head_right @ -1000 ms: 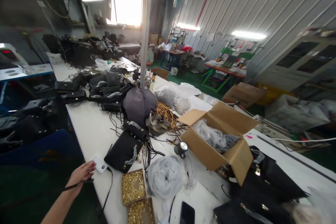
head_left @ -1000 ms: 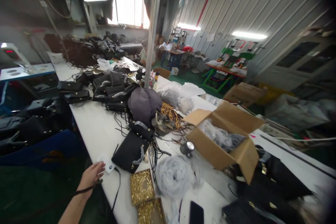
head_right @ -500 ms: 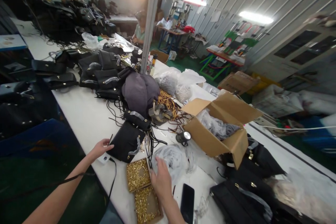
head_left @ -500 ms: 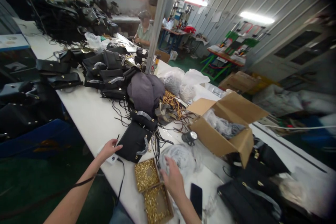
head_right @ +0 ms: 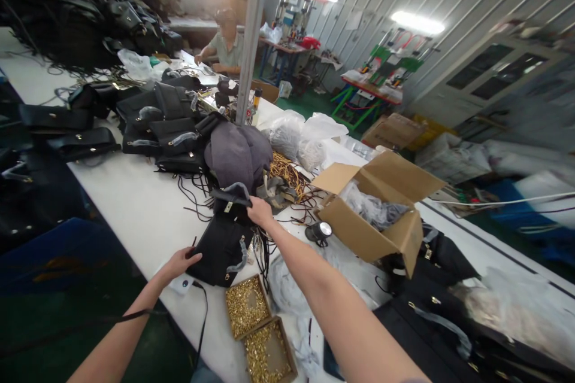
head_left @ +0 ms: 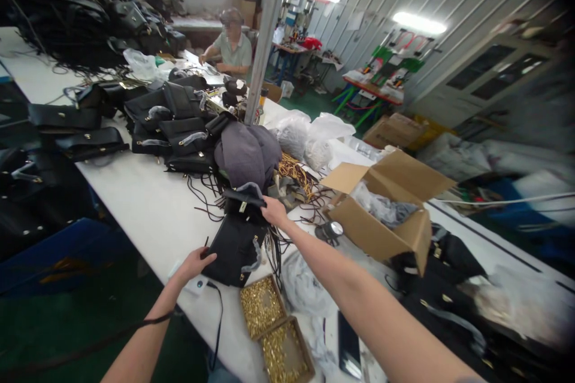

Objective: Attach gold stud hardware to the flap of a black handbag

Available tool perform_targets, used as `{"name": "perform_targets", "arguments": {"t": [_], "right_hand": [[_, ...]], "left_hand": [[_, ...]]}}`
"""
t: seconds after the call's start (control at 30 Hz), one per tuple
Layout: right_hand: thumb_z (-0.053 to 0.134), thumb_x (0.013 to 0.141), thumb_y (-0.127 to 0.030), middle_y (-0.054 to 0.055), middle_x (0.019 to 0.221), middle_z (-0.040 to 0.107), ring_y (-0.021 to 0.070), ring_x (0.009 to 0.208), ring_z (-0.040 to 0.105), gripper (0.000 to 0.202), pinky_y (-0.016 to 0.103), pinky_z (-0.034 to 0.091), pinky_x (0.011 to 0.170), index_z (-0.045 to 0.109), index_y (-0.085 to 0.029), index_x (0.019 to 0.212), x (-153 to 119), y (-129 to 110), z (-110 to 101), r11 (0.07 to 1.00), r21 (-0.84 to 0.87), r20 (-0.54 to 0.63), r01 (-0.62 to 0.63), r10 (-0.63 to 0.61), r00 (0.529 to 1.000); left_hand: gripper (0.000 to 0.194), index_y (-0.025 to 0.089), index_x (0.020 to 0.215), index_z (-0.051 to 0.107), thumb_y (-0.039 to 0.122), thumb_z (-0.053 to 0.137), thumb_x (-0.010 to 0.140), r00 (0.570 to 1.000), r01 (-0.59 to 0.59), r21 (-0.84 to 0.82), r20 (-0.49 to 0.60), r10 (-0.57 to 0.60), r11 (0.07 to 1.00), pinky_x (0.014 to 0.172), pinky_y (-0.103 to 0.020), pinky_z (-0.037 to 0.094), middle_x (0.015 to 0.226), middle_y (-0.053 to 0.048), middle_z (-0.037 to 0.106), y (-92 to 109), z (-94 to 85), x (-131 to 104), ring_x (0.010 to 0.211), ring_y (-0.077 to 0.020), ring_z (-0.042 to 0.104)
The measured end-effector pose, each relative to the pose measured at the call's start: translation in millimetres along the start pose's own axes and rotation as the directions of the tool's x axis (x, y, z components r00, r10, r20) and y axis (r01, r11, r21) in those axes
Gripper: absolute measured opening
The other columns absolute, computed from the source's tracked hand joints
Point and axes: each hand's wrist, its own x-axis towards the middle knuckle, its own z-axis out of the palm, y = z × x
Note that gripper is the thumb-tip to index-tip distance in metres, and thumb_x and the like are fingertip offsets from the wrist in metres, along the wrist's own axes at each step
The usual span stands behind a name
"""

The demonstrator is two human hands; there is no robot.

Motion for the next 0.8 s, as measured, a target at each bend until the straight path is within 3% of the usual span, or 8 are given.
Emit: {"name": "perform_targets", "arguments": {"t": [0.03,0.1,0.27,0.37,0.47,0.53,0.63,0.8], "right_hand": [[0.061,0.102,-0.036,0.013,0.123,0.081,0.0282,0.111,0.071,0.041,0.033,0.051,0.097,0.078,-0.019,0.135,6.6,3.6,-7.1,0.999,0.037,-0.015,-0.014,0.015,1.0],[0.054,0.107,-0.045,0.013,0.112,0.083,0.0265,0.103,0.072,0.042,0.031,0.05,0.09,0.084,-0.017,0.115,17.3,9.6,-23.5,0.992,0.12,-0.047,-0.032,0.038,0.998],[0.055,0.104,-0.059,0.006,0.086,0.079,0.0218,0.081,0.067,0.055,0.028,0.045,0.072,0.085,-0.013,0.099,5.1,18.7,-75.4,0.94,0.338,-0.117,-0.042,0.087,0.989],[0.058,0.102,-0.063,0.005,0.084,0.076,0.0208,0.079,0.064,0.057,0.029,0.044,0.072,0.085,-0.012,0.099,-30.1,18.8,-110.3,0.906,0.423,-0.213,-0.035,0.136,0.967],[0.061,0.102,-0.064,0.005,0.085,0.077,0.0214,0.08,0.063,0.057,0.03,0.044,0.073,0.086,-0.013,0.102,-72.3,13.7,-138.2,0.877,0.48,-0.307,-0.036,0.206,0.929],[0.064,0.101,-0.063,0.005,0.086,0.079,0.0222,0.08,0.064,0.055,0.031,0.045,0.073,0.086,-0.014,0.101,-99.1,9.6,-149.8,0.848,0.528,-0.362,-0.038,0.266,0.893],[0.068,0.099,-0.06,0.006,0.093,0.083,0.0244,0.084,0.068,0.048,0.032,0.047,0.077,0.087,-0.015,0.103,-134.5,6.9,-157.1,0.804,0.594,-0.411,-0.04,0.346,0.843],[0.068,0.1,-0.057,0.009,0.101,0.085,0.0278,0.093,0.073,0.047,0.035,0.051,0.085,0.087,-0.015,0.108,-190.7,17.5,-153.4,0.734,0.675,-0.4,-0.07,0.445,0.801]], "left_hand": [[0.089,0.009,0.118,0.078,0.084,0.079,0.07,1.0,0.005,-0.014,0.013,-0.004,1.0,0.102,-0.048,0.057,0.118,-0.021,0.079,-0.9,-0.3,1.3,0.125,-0.0471,0.067],[0.086,0.009,0.11,0.079,0.085,0.079,0.07,0.999,0.017,-0.043,0.051,-0.015,0.999,0.098,-0.048,0.057,0.11,-0.019,0.08,-1.7,0.3,4.4,0.118,-0.0462,0.069],[0.086,0.008,0.107,0.08,0.086,0.082,0.071,0.972,0.059,-0.16,0.234,-0.02,0.985,0.093,-0.045,0.058,0.111,-0.018,0.08,5.7,15.3,2.2,0.11,-0.0422,0.072],[0.089,0.011,0.12,0.079,0.082,0.089,0.067,0.953,0.086,-0.227,0.304,-0.014,0.97,0.104,-0.043,0.056,0.125,-0.017,0.079,12.5,30.5,-5.5,0.123,-0.041,0.07],[0.103,0.013,0.13,0.076,0.088,0.09,0.061,0.96,0.141,-0.239,0.27,-0.074,0.961,0.113,-0.045,0.051,0.137,-0.019,0.074,20.0,46.4,-8.0,0.139,-0.0431,0.061],[0.108,0.015,0.135,0.072,0.093,0.085,0.062,0.957,0.196,-0.228,0.255,-0.135,0.954,0.109,-0.047,0.054,0.143,-0.021,0.071,27.8,59.2,-5.9,0.141,-0.0443,0.059],[0.105,0.017,0.137,0.069,0.091,0.087,0.064,0.939,0.27,-0.202,0.27,-0.211,0.942,0.099,-0.046,0.058,0.144,-0.021,0.07,44.4,83.6,-0.4,0.133,-0.0426,0.064],[0.085,0.009,0.115,0.074,0.076,0.093,0.066,0.936,0.323,-0.191,0.208,-0.283,0.927,0.087,-0.044,0.056,0.117,-0.023,0.077,70.0,110.3,3.4,0.11,-0.0404,0.07]]}}
